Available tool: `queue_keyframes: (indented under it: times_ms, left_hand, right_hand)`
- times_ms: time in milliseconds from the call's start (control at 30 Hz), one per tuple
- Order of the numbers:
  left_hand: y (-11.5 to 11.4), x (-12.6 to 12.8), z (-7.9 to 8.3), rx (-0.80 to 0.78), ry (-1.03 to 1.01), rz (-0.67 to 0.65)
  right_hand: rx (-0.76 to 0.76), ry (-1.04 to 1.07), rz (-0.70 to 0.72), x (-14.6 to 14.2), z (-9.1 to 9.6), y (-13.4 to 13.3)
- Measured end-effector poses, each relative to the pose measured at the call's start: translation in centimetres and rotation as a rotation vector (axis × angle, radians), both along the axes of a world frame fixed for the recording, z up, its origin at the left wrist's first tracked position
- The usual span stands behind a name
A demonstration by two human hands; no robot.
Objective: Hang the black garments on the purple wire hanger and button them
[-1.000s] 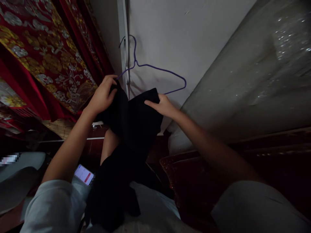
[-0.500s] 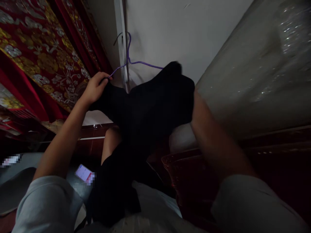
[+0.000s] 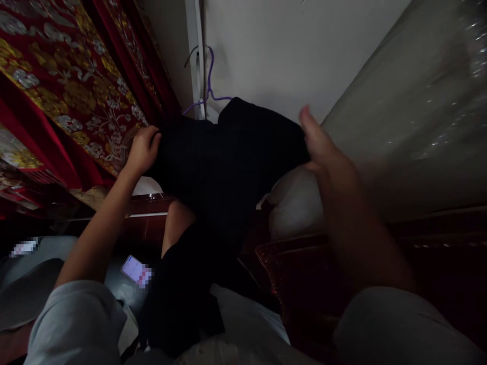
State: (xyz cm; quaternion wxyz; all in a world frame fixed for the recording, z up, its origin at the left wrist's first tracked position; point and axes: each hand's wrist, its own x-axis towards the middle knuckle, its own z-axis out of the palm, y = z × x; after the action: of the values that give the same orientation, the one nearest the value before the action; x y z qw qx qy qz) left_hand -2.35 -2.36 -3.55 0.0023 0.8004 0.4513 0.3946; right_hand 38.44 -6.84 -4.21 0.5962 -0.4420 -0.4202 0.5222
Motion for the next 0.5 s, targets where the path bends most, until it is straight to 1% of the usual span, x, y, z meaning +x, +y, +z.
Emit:
queue_keyframes:
  times_ms: [67,100,167,233,267,300,333,367,400,433,467,500]
  left_hand:
    - [0.1,1.0,0.0,0.062,-0.030,0.029]
    - [0.0,1.8,0.4,0.104,-0.041,0.043]
    - [-1.0,3.6,1.7,0.199,-0.048,0.051]
    - [-2.7,5.5,3.1,0.273,-0.072,0.019]
    - [-3.7,6.4,3.8,0.268,-0.108,-0.021]
    - [-4.7,7.1,4.3,0.217,-0.174,-0.075]
    - [-5.7,7.8,4.6,0.117,-0.263,-0.137]
    - [-6.5,8.2,4.8,-0.019,-0.367,-0.202]
    - [-7.3,8.4,4.9,-0.168,-0.466,-0.261]
    - [-8.1,8.3,4.9,-0.298,-0.537,-0.302]
    - [-8.8,7.9,4.8,-0.391,-0.570,-0.318]
    - [-9.5,7.4,4.7,-0.450,-0.563,-0.309]
  right_hand:
    - [0.068,-0.062,-0.055,-0.2,1.0,-0.3]
    - [0.098,-0.041,-0.086,-0.3,1.4,-0.6]
    - [0.166,-0.007,-0.145,-0.7,2.2,-1.3]
    - [0.214,-0.037,-0.193,-1.1,2.3,-2.6]
    - [0.242,-0.090,-0.227,-1.3,2.3,-3.5]
    - [0.276,-0.173,-0.236,-1.7,2.2,-4.6]
    - [0.318,-0.286,-0.187,-2.2,2.1,-5.9]
    - [0.370,-0.416,-0.061,-2.8,2.1,-7.2]
    - [0.429,-0.548,0.135,-3.5,2.1,-8.4]
    - [0.493,-0.658,0.384,-4.4,2.3,-9.6]
    - [0.548,-0.724,0.626,-5.3,2.5,-10.5]
    - [0.579,-0.755,0.833,-6.1,2.7,-11.1]
